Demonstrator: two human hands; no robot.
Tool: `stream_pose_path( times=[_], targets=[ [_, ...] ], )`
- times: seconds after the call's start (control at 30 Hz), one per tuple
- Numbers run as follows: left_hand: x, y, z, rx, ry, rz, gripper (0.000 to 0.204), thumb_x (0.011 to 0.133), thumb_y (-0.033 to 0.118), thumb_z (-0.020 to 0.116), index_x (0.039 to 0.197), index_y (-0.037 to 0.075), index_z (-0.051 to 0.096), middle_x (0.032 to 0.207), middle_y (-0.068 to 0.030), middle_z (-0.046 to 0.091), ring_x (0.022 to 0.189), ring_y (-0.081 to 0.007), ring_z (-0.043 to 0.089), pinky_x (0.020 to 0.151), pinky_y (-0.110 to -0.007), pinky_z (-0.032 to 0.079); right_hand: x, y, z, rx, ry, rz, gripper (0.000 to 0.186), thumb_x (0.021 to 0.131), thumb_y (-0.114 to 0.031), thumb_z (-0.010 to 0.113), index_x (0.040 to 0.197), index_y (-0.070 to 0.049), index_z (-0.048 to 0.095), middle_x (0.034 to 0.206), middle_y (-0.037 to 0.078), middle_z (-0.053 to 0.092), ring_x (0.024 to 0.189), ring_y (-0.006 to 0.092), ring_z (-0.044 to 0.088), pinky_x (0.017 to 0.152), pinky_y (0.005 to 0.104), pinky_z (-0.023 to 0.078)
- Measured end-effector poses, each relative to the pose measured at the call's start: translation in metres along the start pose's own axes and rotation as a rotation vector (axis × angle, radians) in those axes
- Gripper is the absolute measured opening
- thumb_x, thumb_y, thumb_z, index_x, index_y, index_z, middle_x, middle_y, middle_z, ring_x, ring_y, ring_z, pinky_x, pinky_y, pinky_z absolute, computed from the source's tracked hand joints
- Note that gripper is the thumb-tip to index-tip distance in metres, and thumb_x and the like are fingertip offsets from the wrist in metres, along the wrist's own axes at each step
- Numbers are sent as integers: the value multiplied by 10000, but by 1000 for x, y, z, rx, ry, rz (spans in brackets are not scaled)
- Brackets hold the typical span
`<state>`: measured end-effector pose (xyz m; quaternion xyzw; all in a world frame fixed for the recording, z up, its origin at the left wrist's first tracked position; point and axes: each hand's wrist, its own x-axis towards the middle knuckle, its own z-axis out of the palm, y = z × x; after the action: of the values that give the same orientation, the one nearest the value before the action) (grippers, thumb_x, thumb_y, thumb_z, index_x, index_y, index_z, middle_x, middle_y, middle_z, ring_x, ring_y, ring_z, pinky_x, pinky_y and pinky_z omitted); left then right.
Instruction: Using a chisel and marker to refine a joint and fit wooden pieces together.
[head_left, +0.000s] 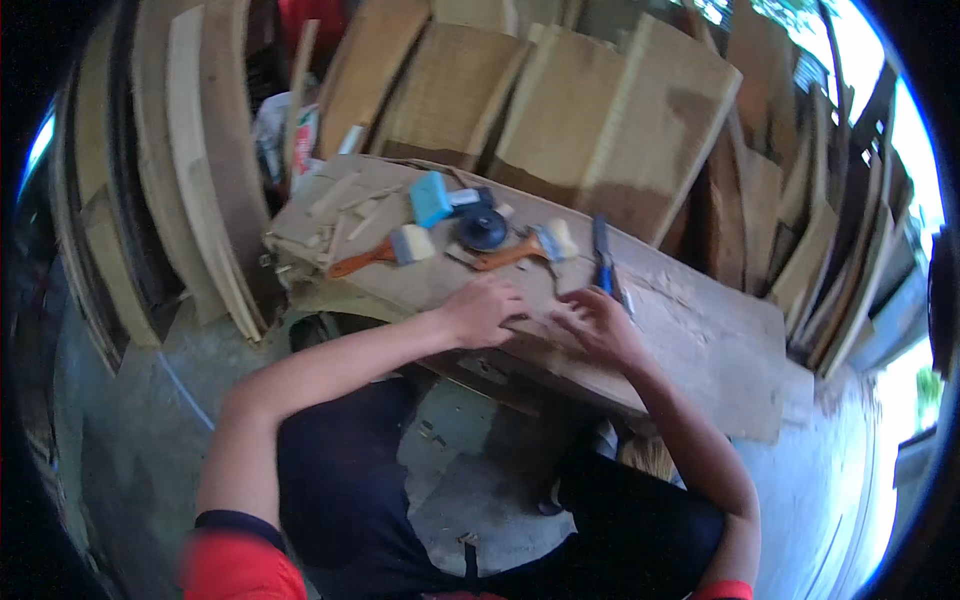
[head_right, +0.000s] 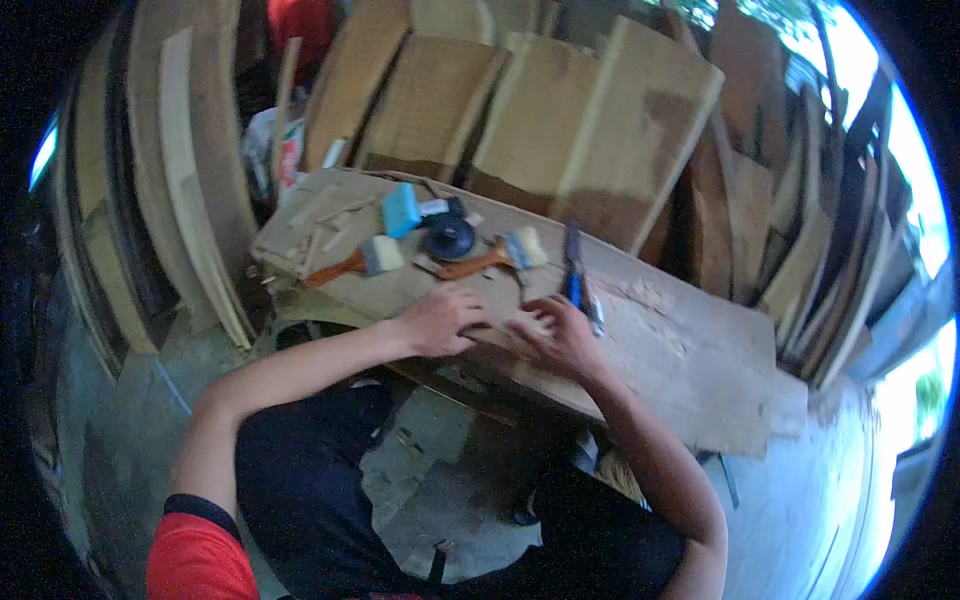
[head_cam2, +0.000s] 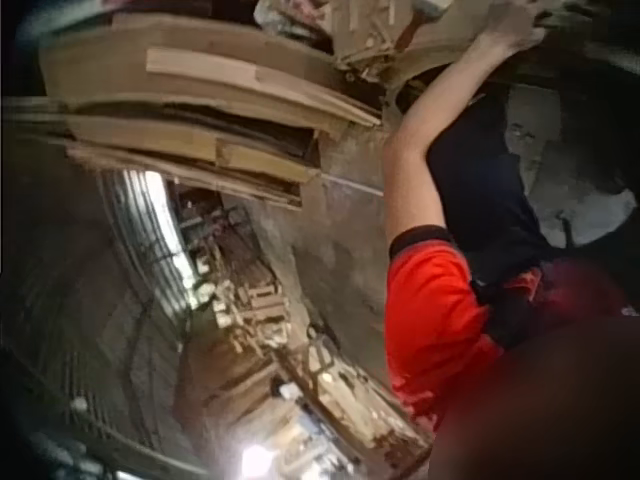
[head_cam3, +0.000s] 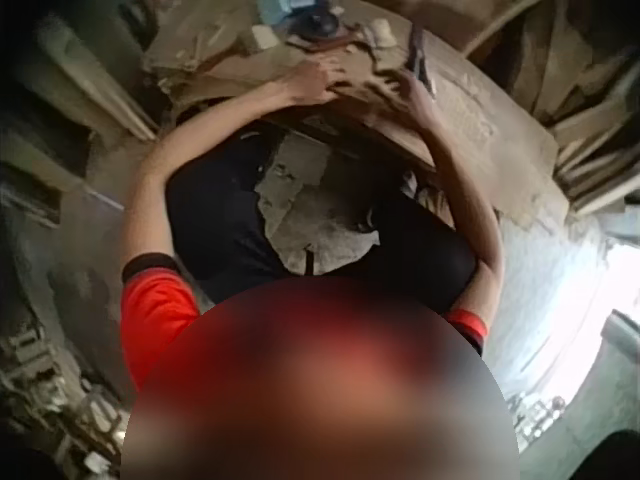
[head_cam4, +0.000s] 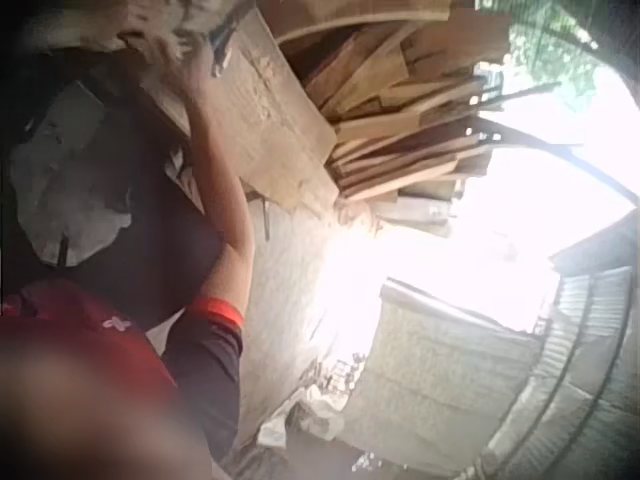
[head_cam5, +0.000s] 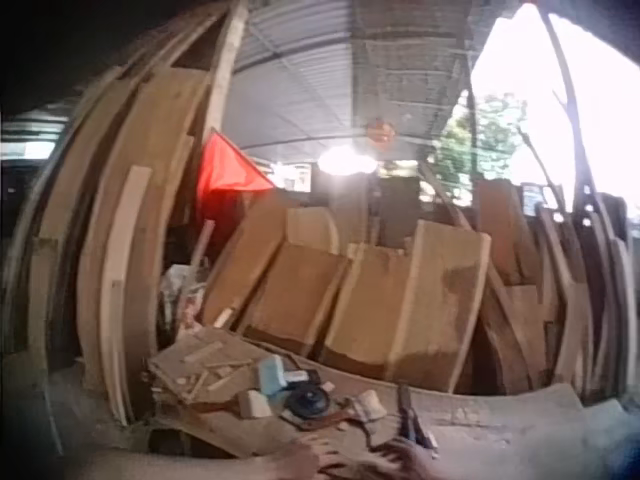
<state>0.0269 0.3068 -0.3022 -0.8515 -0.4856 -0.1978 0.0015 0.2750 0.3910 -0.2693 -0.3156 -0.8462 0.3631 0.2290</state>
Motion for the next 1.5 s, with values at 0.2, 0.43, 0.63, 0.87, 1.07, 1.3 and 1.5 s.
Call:
stream_pose_path(
  times=[0.2,0.43,0.63,0.87,1.07,1.3,1.5],
  targets=[
    [-7,3,1,-22,-4,56,500,866,566,696,1126,140,720,1079,-97,687,1123,-295,621,999,-462,467,-13,37,-22,-740,178,24,628,847,-268,772,1374,-51,509,1390,249,558,1189,430,597,981,501,511],
    [-28,1,13,58,-15,154,416,873,529,673,922,118,719,1062,-85,682,1088,-278,636,968,-447,474,15,22,-47,-789,86,365,381,878,-317,664,1133,-39,719,923,273,725,955,450,702,820,542,551],
    [-12,5,23,112,-26,100,440,772,529,735,840,96,764,1025,-90,702,1058,-267,646,967,-448,472,13,74,-191,-602,456,71,299,1001,-229,623,1103,47,680,927,150,723,763,248,634,707,397,527],
    [-17,-19,24,-171,77,-145,336,747,346,754,907,52,736,1110,-154,685,1125,-342,627,974,-495,516,-7,-10,-199,-224,643,-258,282,1025,-122,631,1287,-18,610,1078,51,692,806,92,595,660,223,481],
    [-42,-9,-5,-83,217,-75,431,866,359,750,1189,80,689,1173,-112,658,1190,-314,592,1068,-445,455,-37,-121,-132,-557,417,-229,353,929,53,546,1253,-32,658,1144,113,712,1021,196,670,827,316,540],
    [-123,-3,-36,-187,149,124,236,947,258,684,1134,114,692,1125,-60,668,1054,-256,634,958,-403,489,-42,-147,-108,-532,371,-302,327,851,-5,580,1170,-15,651,995,140,658,856,240,624,834,350,503],
    [-159,-9,-49,-164,-20,58,233,933,257,704,1126,127,698,1096,-41,676,1041,-231,641,955,-393,492,-37,-146,-102,-494,310,-284,334,863,3,605,1194,-4,646,1091,136,686,987,250,665,926,356,507]
  ],
)
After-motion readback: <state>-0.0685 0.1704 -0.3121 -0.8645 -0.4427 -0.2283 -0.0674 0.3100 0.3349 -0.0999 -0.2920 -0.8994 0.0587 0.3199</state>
